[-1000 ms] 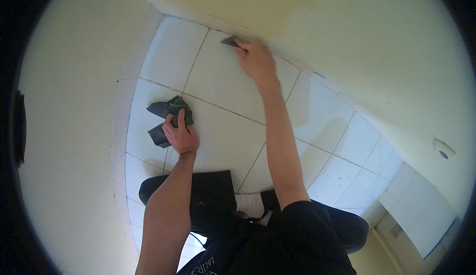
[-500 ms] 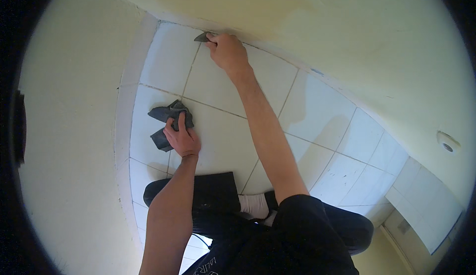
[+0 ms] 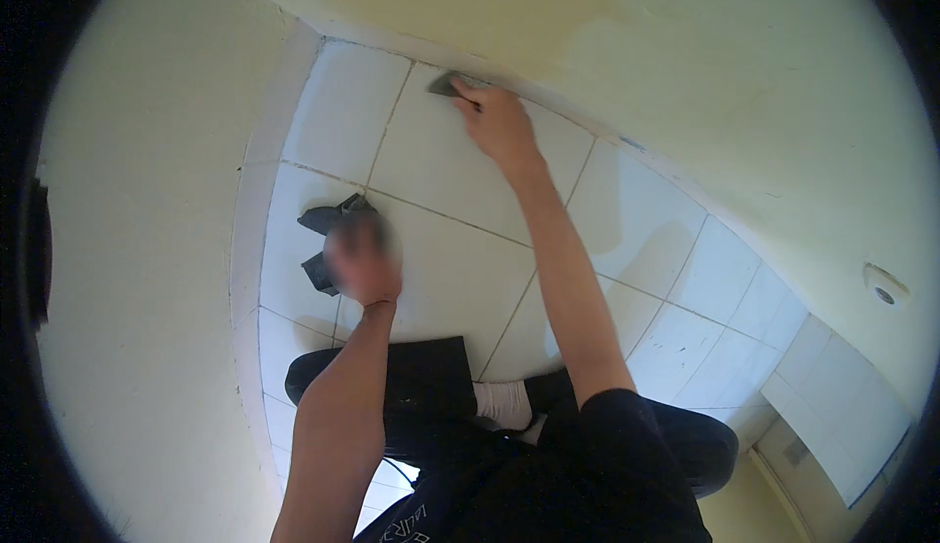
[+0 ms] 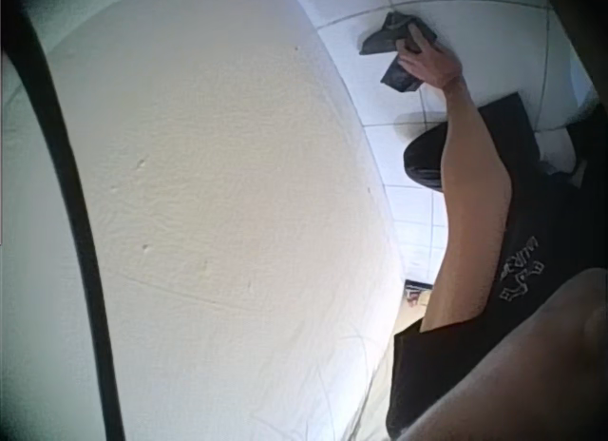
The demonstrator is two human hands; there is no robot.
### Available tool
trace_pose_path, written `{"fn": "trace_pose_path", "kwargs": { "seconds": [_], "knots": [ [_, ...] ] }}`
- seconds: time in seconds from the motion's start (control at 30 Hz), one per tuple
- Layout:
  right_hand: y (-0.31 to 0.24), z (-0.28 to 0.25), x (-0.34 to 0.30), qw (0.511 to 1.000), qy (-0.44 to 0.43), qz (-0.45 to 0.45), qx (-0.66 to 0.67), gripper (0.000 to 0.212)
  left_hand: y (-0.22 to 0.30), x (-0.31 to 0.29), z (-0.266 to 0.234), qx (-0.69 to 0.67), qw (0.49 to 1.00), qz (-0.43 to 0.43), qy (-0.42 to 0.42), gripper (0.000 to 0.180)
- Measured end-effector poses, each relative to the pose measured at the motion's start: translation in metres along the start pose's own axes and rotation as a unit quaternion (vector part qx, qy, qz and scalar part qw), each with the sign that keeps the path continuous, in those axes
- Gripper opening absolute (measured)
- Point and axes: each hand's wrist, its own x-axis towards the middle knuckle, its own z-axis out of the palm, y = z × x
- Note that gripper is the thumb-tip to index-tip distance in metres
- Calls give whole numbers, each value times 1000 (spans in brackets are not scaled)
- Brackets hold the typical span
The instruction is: The person scrapes grout or paint residue from the corner of a tiled floor and a wall using a scraper and wipes the area with a cloth.
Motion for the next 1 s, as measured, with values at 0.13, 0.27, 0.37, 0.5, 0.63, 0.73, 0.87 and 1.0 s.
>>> {"fn": "trace_pose_path", "kwargs": {
  "seconds": [0.13, 0.27, 0.37, 0.5, 0.63, 0.73, 0.87, 1.0],
  "knots": [
    [-38, 28, 36, 999, 19, -24, 13, 31, 4, 2, 2, -27, 999, -4, -18, 51],
    [-25, 19, 19, 999, 40, 2, 4, 31, 0, 2, 1, -25, 1000, -8, -17, 51],
    [10, -12, -8, 998, 43, 46, 29, 31, -3, 0, 0, -22, 999, -17, -22, 52],
    [9, -18, -24, 995, 20, 97, -7, 33, -3, -2, 1, -24, 999, -12, -27, 52],
    [-17, 12, 7, 1000, 23, 12, 6, 31, 0, 1, -1, -12, 1000, -9, -26, 52],
    [-31, 17, 14, 999, -5, 33, -1, 31, 3, 1, 1, -19, 1000, -3, -19, 52],
    [-15, 13, 1, 999, 24, 29, 36, 32, -2, 2, 0, 5, 1000, 1, -1, 52],
    [21, -18, -16, 998, 39, 30, 38, 32, 2, 3, 0, -3, 1000, 1, -4, 52]
  ]
}}
